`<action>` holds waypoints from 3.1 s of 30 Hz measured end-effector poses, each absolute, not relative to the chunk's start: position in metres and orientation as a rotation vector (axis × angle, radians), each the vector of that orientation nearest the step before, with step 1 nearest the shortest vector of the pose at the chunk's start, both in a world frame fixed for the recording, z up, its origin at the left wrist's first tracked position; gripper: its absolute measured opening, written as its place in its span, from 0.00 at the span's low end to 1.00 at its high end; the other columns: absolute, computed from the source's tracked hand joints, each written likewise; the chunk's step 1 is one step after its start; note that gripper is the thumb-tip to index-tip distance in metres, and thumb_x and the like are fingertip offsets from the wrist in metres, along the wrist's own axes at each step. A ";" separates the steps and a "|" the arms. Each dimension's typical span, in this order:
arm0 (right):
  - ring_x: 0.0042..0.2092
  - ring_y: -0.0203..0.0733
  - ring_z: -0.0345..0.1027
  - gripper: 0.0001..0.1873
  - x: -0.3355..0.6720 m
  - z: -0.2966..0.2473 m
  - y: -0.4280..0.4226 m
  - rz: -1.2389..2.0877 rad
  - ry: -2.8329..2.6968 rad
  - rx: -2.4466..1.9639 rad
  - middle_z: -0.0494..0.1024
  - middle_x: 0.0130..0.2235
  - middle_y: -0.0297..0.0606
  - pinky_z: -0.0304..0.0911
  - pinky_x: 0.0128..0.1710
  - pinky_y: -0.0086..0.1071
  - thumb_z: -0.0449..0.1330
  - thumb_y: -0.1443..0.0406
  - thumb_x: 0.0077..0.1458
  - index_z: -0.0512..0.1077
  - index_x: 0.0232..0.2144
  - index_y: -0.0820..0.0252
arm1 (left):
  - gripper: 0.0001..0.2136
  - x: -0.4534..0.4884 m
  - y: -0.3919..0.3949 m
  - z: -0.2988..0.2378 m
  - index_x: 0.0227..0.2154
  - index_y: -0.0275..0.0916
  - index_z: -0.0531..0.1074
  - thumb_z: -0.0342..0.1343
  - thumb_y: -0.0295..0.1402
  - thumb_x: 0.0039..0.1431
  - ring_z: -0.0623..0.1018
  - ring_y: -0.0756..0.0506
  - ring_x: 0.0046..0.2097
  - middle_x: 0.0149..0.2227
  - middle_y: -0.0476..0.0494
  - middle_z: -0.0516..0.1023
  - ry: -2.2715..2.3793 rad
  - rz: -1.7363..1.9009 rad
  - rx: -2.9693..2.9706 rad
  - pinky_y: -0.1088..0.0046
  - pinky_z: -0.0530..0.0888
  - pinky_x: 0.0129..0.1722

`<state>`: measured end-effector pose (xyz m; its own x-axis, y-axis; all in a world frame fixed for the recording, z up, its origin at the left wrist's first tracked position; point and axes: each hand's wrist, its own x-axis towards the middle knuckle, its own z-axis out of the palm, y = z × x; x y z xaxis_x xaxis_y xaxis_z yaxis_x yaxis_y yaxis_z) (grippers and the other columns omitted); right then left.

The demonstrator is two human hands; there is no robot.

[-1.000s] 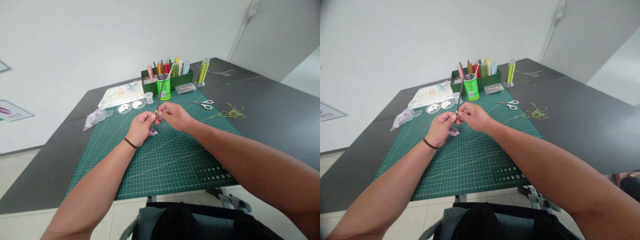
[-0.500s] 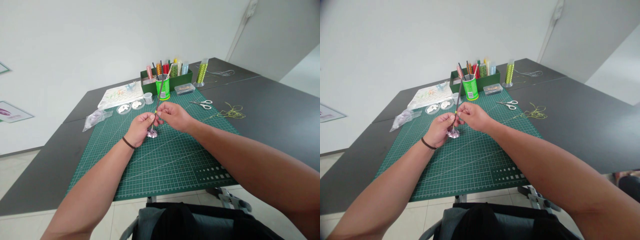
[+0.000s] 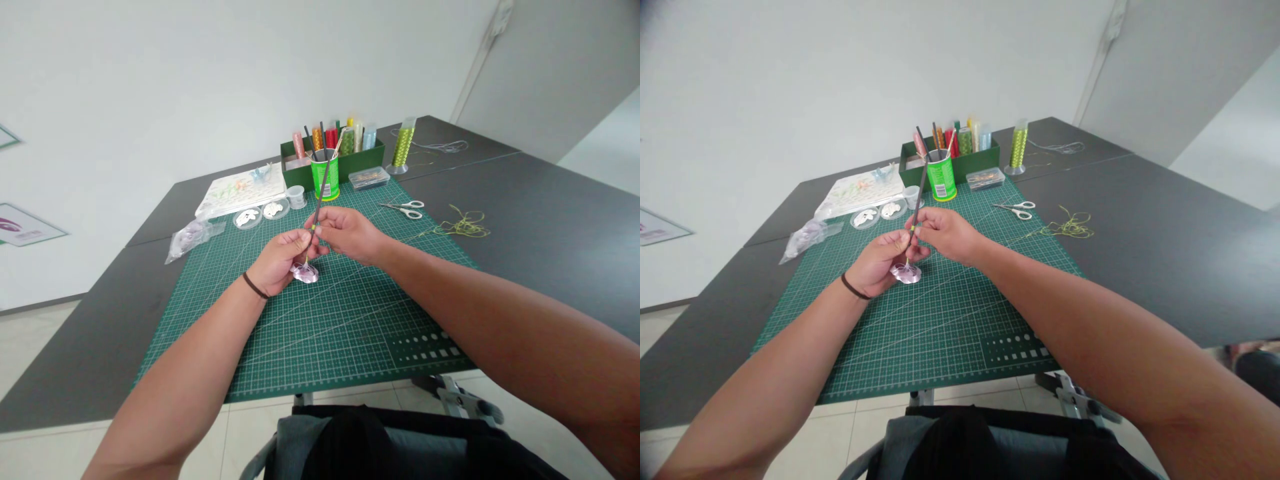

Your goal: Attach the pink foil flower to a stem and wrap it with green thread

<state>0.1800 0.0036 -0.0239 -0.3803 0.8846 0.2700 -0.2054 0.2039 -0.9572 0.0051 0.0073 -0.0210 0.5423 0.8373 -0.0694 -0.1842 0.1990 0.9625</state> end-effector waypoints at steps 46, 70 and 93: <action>0.25 0.34 0.65 0.09 0.182 -0.035 0.008 1.202 -1.633 -0.784 0.75 0.23 0.30 0.60 0.27 0.29 0.55 0.72 0.64 0.62 0.33 0.55 | 0.17 0.010 0.003 -0.022 0.27 0.39 0.67 0.54 0.44 0.68 0.78 0.48 0.32 0.23 0.50 0.72 0.857 0.899 1.567 0.76 0.66 0.26; 0.23 0.31 0.61 0.11 0.179 -0.027 0.002 1.145 -1.607 -0.898 0.67 0.19 0.25 0.58 0.24 0.27 0.54 0.74 0.63 0.63 0.29 0.57 | 0.06 0.009 0.006 -0.027 0.35 0.41 0.62 0.48 0.31 0.71 0.80 0.48 0.34 0.24 0.54 0.73 0.942 0.930 1.786 0.72 0.71 0.34; 0.27 0.34 0.63 0.07 0.178 -0.030 0.005 1.060 -1.609 -0.966 0.72 0.25 0.30 0.57 0.28 0.31 0.56 0.71 0.61 0.64 0.31 0.57 | 0.04 0.009 0.004 -0.022 0.36 0.40 0.67 0.52 0.33 0.67 0.74 0.50 0.27 0.31 0.49 0.81 1.136 0.884 1.927 0.73 0.69 0.29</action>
<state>0.1784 0.0053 -0.0301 -0.2401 0.9292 0.2808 0.1091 0.3133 -0.9434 0.0088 0.0036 -0.0218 0.3763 0.9057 0.1952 0.4122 -0.3523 0.8402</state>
